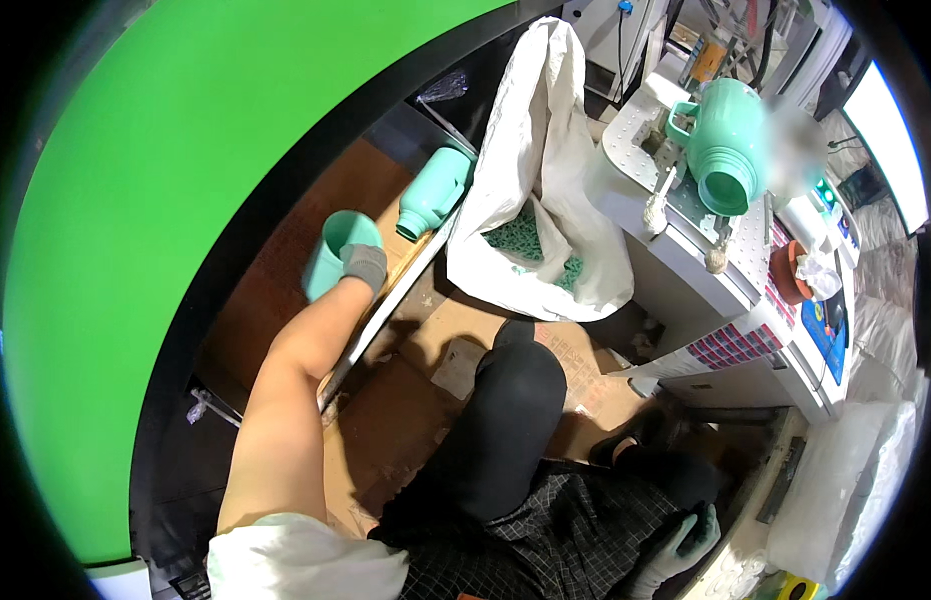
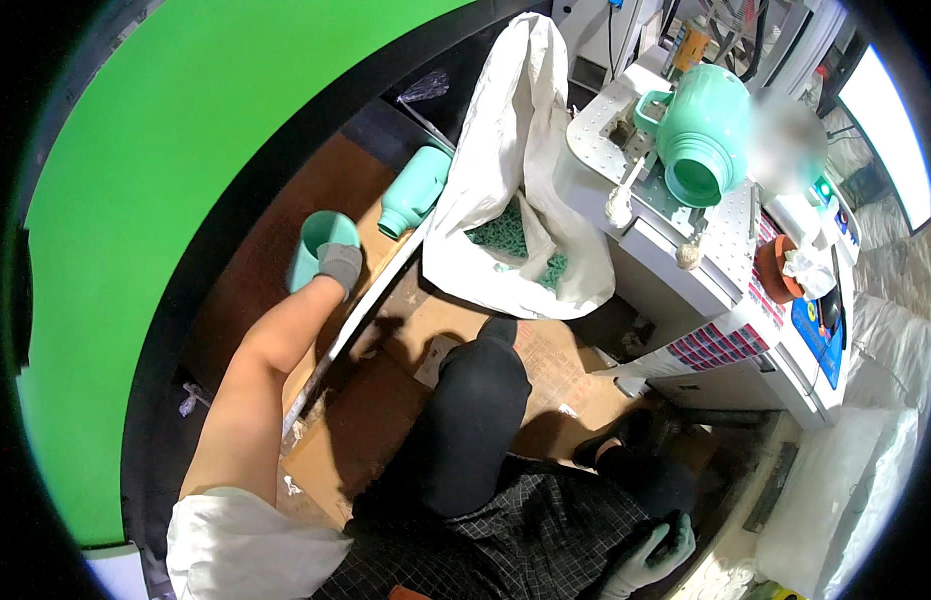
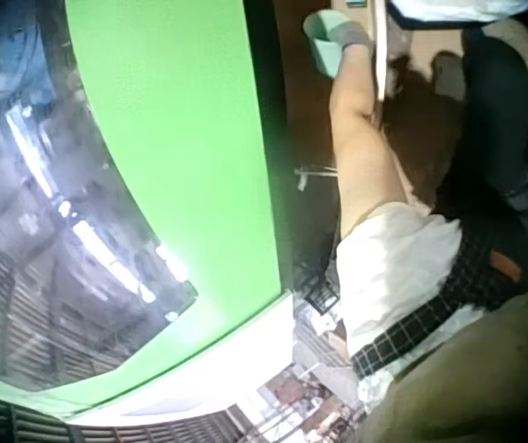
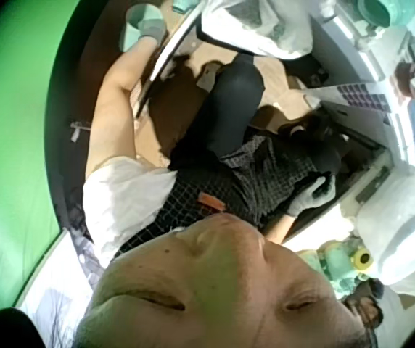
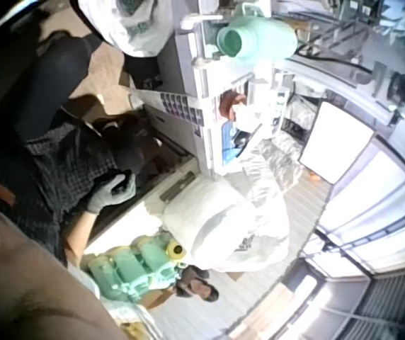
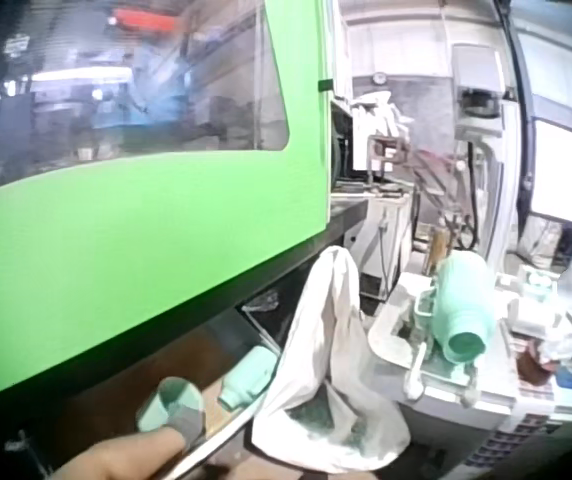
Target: The person sits on the floor and repeatedly assembles teal plastic containers by picking up a body, inserting a small green part, and screwing on a yellow lid. The person handles the items one at a time and places the finished containers on a nearby table.
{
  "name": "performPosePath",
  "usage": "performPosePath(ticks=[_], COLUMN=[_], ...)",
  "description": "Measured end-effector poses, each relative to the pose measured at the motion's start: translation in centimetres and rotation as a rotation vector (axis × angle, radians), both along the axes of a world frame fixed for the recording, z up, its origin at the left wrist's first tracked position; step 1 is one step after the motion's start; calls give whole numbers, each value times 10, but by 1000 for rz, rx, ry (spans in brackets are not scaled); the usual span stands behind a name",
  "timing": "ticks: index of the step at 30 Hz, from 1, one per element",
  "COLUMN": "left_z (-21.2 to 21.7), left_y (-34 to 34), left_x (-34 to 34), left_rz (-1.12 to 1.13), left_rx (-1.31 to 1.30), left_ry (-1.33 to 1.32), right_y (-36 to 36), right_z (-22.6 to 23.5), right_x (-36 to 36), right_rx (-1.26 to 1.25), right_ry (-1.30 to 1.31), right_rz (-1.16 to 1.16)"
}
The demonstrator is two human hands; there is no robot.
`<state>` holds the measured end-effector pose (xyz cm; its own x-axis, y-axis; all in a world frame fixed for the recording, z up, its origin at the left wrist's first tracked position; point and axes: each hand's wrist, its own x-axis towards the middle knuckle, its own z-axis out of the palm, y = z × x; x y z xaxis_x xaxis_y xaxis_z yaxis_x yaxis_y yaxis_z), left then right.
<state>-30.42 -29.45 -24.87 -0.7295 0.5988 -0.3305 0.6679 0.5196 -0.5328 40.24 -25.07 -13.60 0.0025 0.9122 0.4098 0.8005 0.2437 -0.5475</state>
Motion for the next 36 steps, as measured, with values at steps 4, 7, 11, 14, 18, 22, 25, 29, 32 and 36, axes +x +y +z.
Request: performPosePath(ticks=[4,7,11,14,18,22,25,29,32,36], left_z=[36,-26,-64,-72,-66,-56,-31,49,110,229], left_y=[32,42,102,149,159,88,12,-61,-108,-115], left_x=[10,-14,-21,-32,-18,4,45,98,152,256], left_rz=[-139,-363,-148,157,447,389,269,120,-88,160], left_rx=[-23,459,903,796,659,737,1072,1370,1628,1834], left_ry=[244,34,-213,-375,-409,-421,-202,-167,-99,-996], right_y=[0,-2,7,4,4,1,-3,-12,-7,-25], right_z=[8,20,35,26,3,9,21,50,62,65], right_x=[-7,-22,-38,-31,-8,-17,-25,-65,-105,-183], right_rx=[18,14,49,-5,24,25,93,234,-176,-622], right_ry=[31,66,-33,-43,109,163,-96,-16,419,881], right_rz=[-31,-70,-16,-38,-59,-60,-59,31,400,749])
